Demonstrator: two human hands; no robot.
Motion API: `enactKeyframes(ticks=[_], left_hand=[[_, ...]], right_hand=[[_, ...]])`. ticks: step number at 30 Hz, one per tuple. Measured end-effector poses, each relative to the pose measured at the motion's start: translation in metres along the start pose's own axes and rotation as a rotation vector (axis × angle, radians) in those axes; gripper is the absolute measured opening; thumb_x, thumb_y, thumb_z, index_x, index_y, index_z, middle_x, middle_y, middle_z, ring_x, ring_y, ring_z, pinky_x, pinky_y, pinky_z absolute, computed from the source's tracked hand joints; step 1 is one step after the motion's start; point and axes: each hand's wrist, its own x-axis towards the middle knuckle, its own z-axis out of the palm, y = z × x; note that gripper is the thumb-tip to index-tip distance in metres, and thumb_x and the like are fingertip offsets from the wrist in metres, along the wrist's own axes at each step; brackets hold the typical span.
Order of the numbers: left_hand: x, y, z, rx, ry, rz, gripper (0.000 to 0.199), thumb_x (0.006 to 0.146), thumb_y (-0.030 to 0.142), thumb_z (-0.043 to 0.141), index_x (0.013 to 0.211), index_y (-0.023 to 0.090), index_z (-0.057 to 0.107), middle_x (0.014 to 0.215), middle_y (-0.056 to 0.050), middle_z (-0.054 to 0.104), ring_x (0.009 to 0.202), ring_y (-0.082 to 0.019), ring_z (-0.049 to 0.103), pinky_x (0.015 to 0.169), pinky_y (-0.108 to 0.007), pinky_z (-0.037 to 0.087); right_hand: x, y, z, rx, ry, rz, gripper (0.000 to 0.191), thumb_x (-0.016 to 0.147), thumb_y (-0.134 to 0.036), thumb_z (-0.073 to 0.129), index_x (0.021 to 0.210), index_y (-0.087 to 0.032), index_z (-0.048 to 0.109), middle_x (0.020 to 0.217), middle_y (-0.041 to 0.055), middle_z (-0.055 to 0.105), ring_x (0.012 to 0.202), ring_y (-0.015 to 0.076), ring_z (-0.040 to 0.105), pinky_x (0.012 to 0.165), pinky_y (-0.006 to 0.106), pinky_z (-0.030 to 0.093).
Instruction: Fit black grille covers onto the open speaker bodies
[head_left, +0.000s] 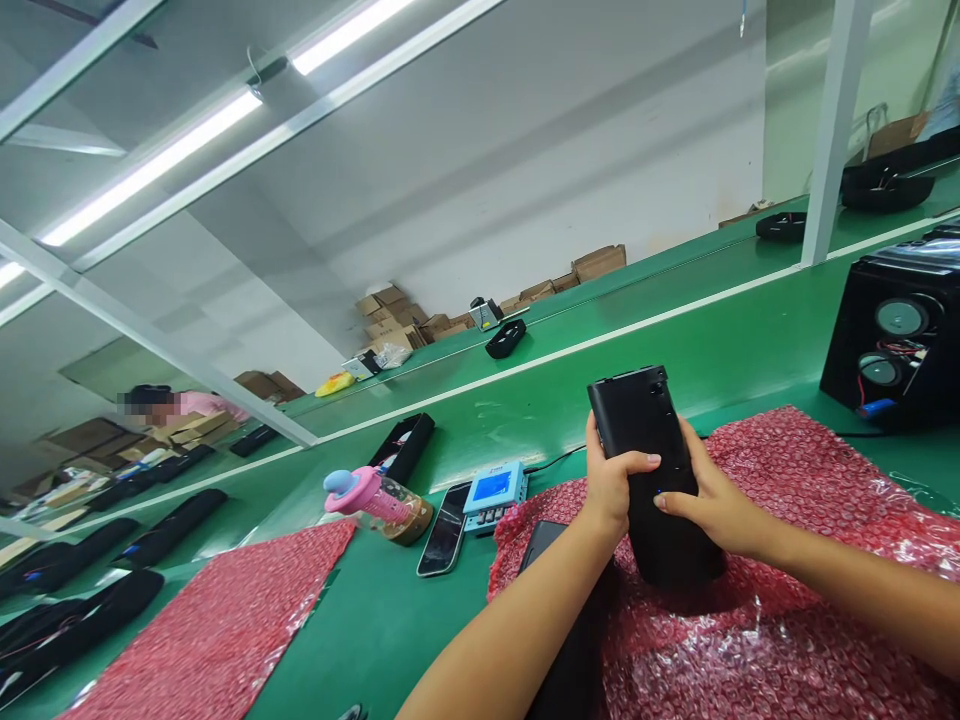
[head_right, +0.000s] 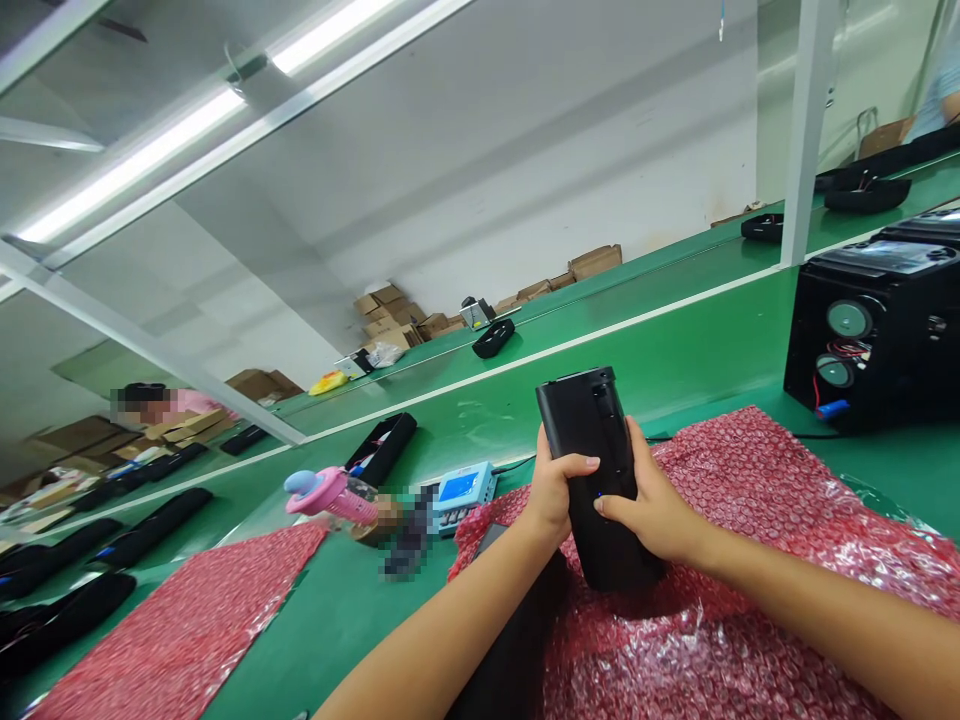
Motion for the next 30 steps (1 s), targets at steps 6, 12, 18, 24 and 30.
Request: enactKeyframes(ticks=[6, 12, 18, 24, 30], left_hand=[[-0.006, 0.000, 0.003, -0.007, 0.035, -0.011, 0.096, 0.044, 0.007, 0.066, 0.134, 0.025, 0.035, 0.090, -0.002, 0.068, 0.074, -0.021, 0.062, 0.069, -0.036, 0.053], [-0.009, 0.002, 0.003, -0.027, 0.025, 0.012, 0.095, 0.045, 0.007, 0.066, 0.132, 0.026, 0.036, 0.091, -0.002, 0.068, 0.073, -0.021, 0.063, 0.070, -0.036, 0.054], [-0.009, 0.004, 0.004, -0.015, 0.018, -0.001, 0.096, 0.047, 0.008, 0.068, 0.134, 0.027, 0.033, 0.090, -0.002, 0.068, 0.072, -0.021, 0.064, 0.068, -0.037, 0.054], [-0.009, 0.003, 0.002, -0.007, -0.043, -0.015, 0.096, 0.049, 0.011, 0.073, 0.134, 0.028, 0.033, 0.094, -0.003, 0.067, 0.077, -0.022, 0.064, 0.073, -0.037, 0.054], [-0.011, 0.004, 0.002, -0.003, -0.063, -0.067, 0.111, 0.045, 0.012, 0.081, 0.139, 0.031, 0.024, 0.108, -0.006, 0.065, 0.093, -0.026, 0.064, 0.083, -0.040, 0.051]], right_hand=[[-0.001, -0.004, -0.001, 0.037, -0.032, 0.030, 0.112, 0.067, -0.034, 0.066, 0.146, -0.023, -0.013, 0.154, 0.0108, 0.010, 0.137, 0.0273, 0.028, 0.110, 0.046, 0.035], [-0.002, -0.010, 0.000, 0.028, -0.014, 0.062, 0.115, 0.063, -0.032, 0.065, 0.147, -0.020, -0.012, 0.153, 0.0115, 0.012, 0.137, 0.0287, 0.026, 0.109, 0.048, 0.035], [-0.003, -0.013, 0.000, 0.041, -0.038, 0.085, 0.116, 0.063, -0.033, 0.065, 0.146, -0.020, -0.014, 0.152, 0.0122, 0.013, 0.136, 0.0290, 0.028, 0.104, 0.047, 0.042], [0.000, -0.014, -0.006, -0.038, -0.039, 0.062, 0.113, 0.065, -0.035, 0.064, 0.146, -0.020, -0.012, 0.151, 0.0126, 0.018, 0.133, 0.0292, 0.033, 0.103, 0.046, 0.042], [0.006, -0.015, -0.014, -0.164, 0.016, -0.012, 0.093, 0.076, -0.047, 0.060, 0.146, -0.019, 0.006, 0.149, 0.0128, 0.025, 0.136, 0.0265, 0.029, 0.113, 0.043, 0.030]])
